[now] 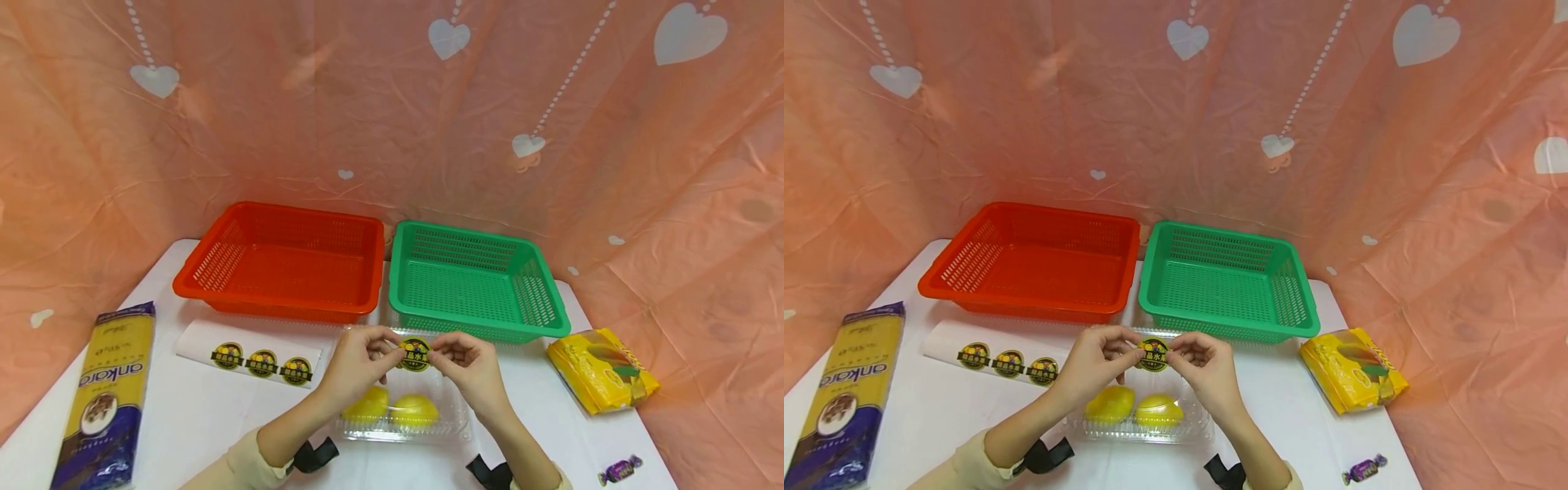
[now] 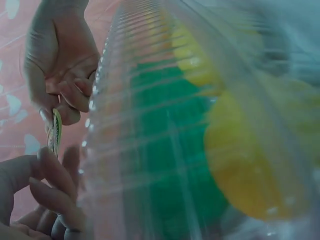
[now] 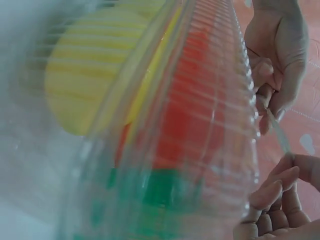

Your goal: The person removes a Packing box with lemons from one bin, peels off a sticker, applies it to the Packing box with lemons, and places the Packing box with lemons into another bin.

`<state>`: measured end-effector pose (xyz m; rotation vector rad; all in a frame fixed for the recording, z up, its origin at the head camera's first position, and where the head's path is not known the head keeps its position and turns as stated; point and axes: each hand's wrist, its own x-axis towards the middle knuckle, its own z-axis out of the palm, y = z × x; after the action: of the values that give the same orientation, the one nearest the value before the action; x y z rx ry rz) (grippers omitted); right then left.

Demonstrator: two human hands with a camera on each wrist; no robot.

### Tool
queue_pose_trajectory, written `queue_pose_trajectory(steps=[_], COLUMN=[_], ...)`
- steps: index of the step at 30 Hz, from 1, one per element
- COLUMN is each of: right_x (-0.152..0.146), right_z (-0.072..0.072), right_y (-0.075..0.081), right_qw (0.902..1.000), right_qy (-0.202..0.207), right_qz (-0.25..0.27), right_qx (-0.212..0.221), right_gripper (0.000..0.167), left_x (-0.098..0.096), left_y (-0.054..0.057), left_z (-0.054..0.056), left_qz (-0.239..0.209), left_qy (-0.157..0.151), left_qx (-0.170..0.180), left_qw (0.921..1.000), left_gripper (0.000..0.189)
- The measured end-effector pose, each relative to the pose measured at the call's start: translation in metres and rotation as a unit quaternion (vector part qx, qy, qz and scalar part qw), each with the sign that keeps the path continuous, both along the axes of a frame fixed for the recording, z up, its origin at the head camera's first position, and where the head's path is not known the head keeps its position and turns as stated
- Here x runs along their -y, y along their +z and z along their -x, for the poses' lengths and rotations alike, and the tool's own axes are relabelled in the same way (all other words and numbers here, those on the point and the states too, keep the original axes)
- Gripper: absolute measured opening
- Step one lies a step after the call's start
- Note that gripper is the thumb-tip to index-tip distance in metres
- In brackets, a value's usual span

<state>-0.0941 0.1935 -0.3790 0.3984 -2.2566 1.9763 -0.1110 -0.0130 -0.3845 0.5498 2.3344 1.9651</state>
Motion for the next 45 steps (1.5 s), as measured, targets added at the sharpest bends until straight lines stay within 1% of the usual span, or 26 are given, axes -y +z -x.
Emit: queue_pose_trajectory(steps=[4,7,10,16,20,23,27,30,33,38,41,45], right_x=[-0.001,-0.002,-0.003,0.001,0.004,0.005,0.008,0.009,0.010,0.009,0.008,0.008], right_z=[0.002,0.005,0.006,0.007,0.007,0.007,0.007,0.007,0.007,0.009,0.011,0.014], right_y=[-0.002,-0.006,-0.010,-0.015,-0.017,-0.018,-0.020,-0.021,-0.022,-0.021,-0.019,-0.018], right_qw=[0.9990,0.9979,0.9974,0.9969,0.9964,0.9960,0.9953,0.9946,0.9942,0.9951,0.9947,0.9927], right_qy=[-0.016,-0.011,-0.001,0.015,0.015,0.020,0.034,0.034,0.028,0.026,0.028,0.036], right_qz=[0.013,0.016,0.006,-0.019,-0.026,-0.023,-0.017,-0.016,-0.020,-0.046,-0.061,-0.086], right_qx=[0.039,0.062,0.072,0.075,0.079,0.083,0.089,0.097,0.102,0.083,0.077,0.077], right_gripper=[0.017,0.018,0.018,0.015,0.015,0.014,0.016,0.017,0.017,0.016,0.015,0.015], left_x=[0.002,0.004,0.006,0.009,0.009,0.009,0.007,0.006,0.006,0.008,0.010,0.011], left_y=[-0.001,-0.002,-0.004,-0.010,-0.014,-0.016,-0.017,-0.018,-0.018,-0.018,-0.018,-0.019], left_z=[0.002,0.006,0.009,0.009,0.009,0.009,0.008,0.007,0.006,0.007,0.009,0.012], left_qz=[0.002,0.001,0.008,0.011,0.007,0.009,0.016,0.021,0.028,0.039,0.049,0.061], left_qy=[0.007,-0.003,-0.014,-0.017,-0.016,-0.005,0.017,0.022,0.019,0.008,0.001,-0.007], left_qx=[0.004,0.001,-0.005,-0.011,-0.016,-0.010,-0.007,-0.008,-0.013,-0.020,-0.023,-0.038], left_qw=[1.0000,1.0000,0.9999,0.9997,0.9997,0.9999,0.9997,0.9995,0.9993,0.9990,0.9985,0.9974], left_gripper=[0.014,0.008,0.005,0.005,0.005,0.005,0.009,0.011,0.012,0.009,0.008,0.009])
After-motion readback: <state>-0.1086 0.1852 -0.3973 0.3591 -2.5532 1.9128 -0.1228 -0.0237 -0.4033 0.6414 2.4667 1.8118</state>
